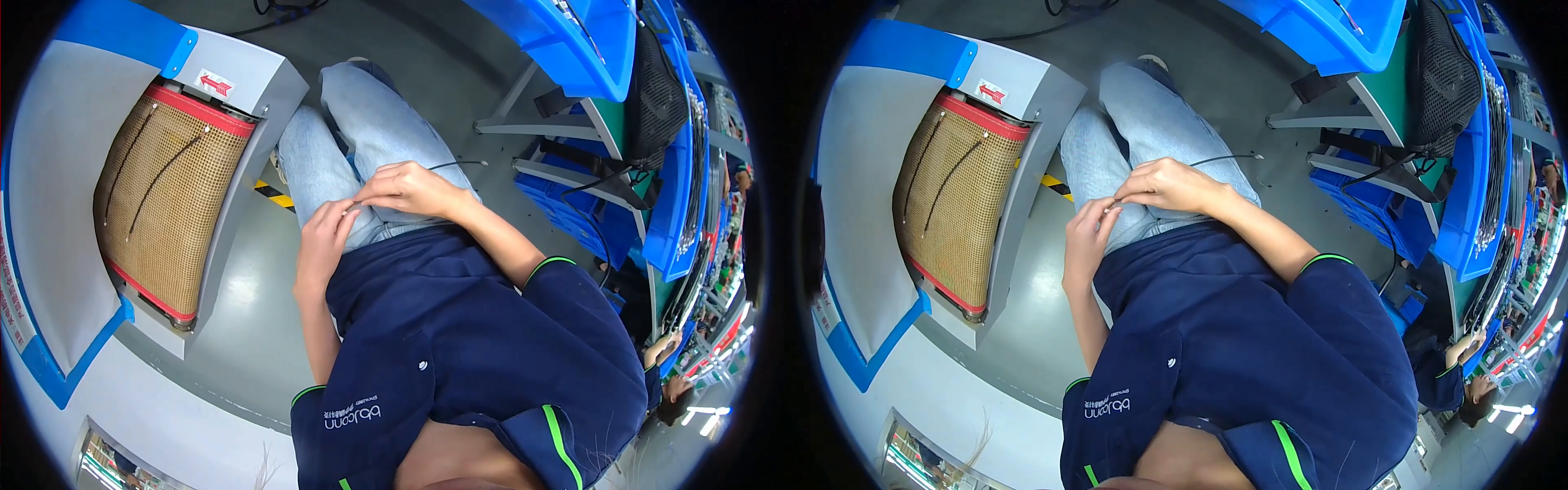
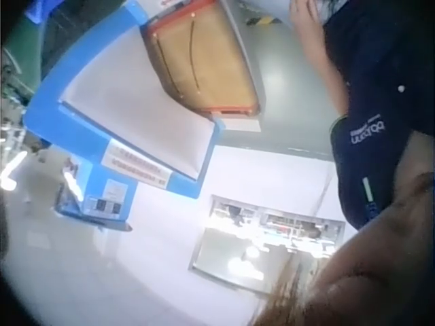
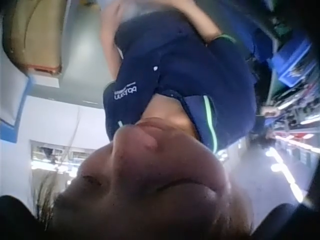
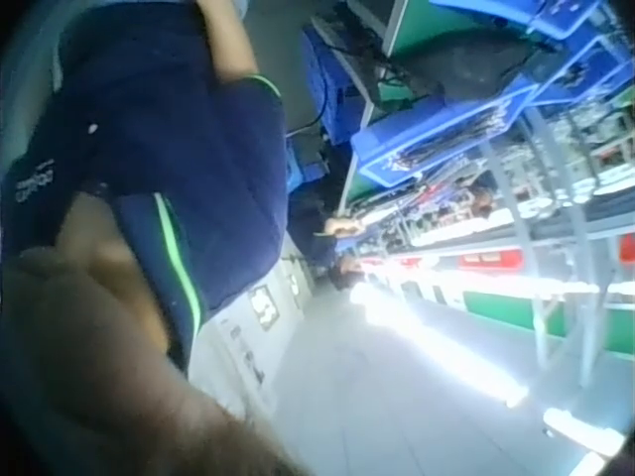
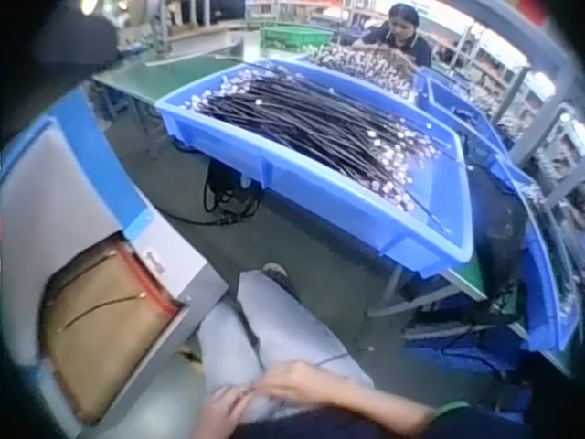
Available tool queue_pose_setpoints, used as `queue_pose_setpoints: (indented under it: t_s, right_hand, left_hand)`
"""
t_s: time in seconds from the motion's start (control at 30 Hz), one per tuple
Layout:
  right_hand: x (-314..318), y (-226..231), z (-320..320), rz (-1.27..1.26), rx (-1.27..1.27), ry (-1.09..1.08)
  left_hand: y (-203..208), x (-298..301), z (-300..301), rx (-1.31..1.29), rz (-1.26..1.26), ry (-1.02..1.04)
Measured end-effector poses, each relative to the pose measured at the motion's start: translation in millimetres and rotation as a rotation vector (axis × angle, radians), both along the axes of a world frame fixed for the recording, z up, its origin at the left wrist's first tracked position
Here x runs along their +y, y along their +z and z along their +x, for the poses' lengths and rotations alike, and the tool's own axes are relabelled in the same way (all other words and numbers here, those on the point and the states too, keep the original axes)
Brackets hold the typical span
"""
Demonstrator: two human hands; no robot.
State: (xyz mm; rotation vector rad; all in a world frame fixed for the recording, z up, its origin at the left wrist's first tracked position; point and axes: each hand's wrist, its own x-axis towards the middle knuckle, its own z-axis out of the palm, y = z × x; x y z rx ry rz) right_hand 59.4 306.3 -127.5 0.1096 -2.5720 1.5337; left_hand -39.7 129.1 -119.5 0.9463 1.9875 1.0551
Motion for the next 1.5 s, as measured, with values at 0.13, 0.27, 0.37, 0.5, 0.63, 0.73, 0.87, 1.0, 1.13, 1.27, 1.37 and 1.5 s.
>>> queue_pose_setpoints:
  t_s: [0.13, 0.27, 0.37, 0.5, 0.63, 0.73, 0.87, 1.0, 1.13, 1.27, 1.37, 1.5]
  right_hand:
    - [-0.3, 5.3, 1.0, -0.105, -0.148, -0.085]
    - [-1.9, -2.7, 2.2, -0.008, -0.058, -0.056]
    - [-3.8, -5.4, 1.7, 0.056, 0.026, -0.042]
    - [-4.5, 0.9, 1.5, 0.007, 0.034, -0.048]
    - [-3.3, 6.5, 0.3, -0.054, -0.022, -0.027]
    - [-0.7, 5.6, 0.0, -0.077, -0.050, -0.002]
    - [-3.0, 4.1, 1.4, -0.127, -0.053, -0.028]
    - [2.9, 2.9, 5.6, -0.051, -0.094, -0.070]
    - [2.6, 1.7, 5.6, -0.030, -0.077, -0.061]
    - [1.3, 3.3, 6.2, -0.048, -0.115, -0.064]
    - [0.1, 5.7, 4.8, -0.033, -0.101, -0.062]
    - [-2.7, 0.4, 4.2, -0.087, 0.002, -0.074]
  left_hand:
    - [-1.6, -0.5, -0.1, 0.509, 0.174, -0.020]
    - [-7.2, -2.3, 0.0, 0.463, 0.138, -0.031]
    - [-9.2, -3.4, 2.2, 0.195, 0.103, 0.049]
    - [-6.4, -3.8, 0.8, 0.251, 0.151, 0.050]
    - [-7.0, -1.9, -2.9, 0.402, 0.237, 0.020]
    - [-7.1, 2.0, 1.3, 0.450, 0.292, 0.085]
    - [-7.6, -0.5, 2.4, 0.437, 0.305, 0.067]
    - [-9.5, -2.5, 0.7, 0.405, 0.275, 0.084]
    - [-11.0, -1.9, 1.0, 0.369, 0.273, 0.075]
    - [-10.5, -0.6, 1.8, 0.381, 0.292, 0.095]
    - [-10.7, -0.8, 1.6, 0.377, 0.265, 0.071]
    - [-8.8, 0.5, 3.6, 0.367, 0.266, 0.079]
